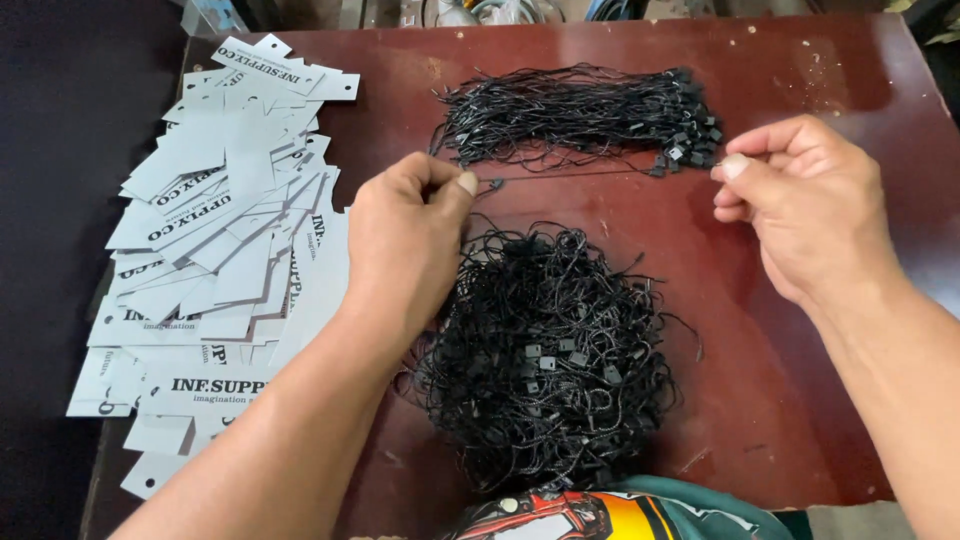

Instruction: Untangling and organizing black plastic tag fasteners from a messy pile into a neat stack on a workbench.

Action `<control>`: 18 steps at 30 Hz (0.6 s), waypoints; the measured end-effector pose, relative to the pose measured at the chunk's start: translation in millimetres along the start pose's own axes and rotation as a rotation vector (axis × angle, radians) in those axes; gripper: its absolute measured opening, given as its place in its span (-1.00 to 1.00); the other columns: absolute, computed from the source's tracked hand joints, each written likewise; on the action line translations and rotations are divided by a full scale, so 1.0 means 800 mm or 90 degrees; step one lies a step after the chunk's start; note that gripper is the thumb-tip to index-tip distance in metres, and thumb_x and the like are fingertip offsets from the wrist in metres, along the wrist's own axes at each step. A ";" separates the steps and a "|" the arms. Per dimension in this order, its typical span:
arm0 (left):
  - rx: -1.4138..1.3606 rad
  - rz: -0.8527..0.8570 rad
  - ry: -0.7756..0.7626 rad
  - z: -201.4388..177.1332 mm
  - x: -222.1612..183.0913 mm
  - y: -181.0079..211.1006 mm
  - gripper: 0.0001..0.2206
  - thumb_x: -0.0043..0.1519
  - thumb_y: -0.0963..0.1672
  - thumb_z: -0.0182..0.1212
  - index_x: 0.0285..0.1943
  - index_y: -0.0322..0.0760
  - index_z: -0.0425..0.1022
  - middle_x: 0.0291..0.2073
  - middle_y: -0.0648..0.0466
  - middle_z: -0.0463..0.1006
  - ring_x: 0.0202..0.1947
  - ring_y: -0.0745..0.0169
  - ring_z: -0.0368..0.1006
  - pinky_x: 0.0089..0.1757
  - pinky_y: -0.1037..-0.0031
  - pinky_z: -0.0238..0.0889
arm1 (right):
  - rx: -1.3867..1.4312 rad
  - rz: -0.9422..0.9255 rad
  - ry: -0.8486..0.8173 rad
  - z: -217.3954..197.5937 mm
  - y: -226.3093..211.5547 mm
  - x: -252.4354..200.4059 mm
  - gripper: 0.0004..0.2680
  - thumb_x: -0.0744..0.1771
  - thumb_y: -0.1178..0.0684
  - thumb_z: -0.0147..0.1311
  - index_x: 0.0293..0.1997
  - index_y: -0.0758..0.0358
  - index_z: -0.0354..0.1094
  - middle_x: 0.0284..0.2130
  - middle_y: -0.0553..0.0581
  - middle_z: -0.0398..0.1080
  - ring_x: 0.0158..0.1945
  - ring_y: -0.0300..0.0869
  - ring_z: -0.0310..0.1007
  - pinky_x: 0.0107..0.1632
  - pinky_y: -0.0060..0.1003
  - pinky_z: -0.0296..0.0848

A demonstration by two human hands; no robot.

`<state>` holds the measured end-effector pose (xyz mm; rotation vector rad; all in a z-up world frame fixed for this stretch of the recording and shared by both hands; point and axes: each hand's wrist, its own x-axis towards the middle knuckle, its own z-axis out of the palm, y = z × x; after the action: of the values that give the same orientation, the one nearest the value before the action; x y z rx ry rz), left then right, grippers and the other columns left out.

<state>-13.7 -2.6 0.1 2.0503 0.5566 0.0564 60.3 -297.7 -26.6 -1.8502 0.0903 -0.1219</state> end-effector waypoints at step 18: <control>0.127 0.175 0.137 0.041 0.143 -0.011 -0.94 0.18 -0.07 0.29 -0.34 0.09 0.63 -0.22 0.24 0.50 -0.16 0.15 0.46 -0.18 0.21 0.33 | -0.188 -0.119 0.071 0.024 0.023 0.096 -0.89 0.35 0.18 0.28 -0.26 -0.06 0.52 -0.24 -0.25 0.57 -0.13 -0.52 0.49 0.01 -0.57 0.48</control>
<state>94.5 21.1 -45.2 2.3208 0.4206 0.4020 138.9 -294.1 -46.3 -2.1443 0.0115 -0.3581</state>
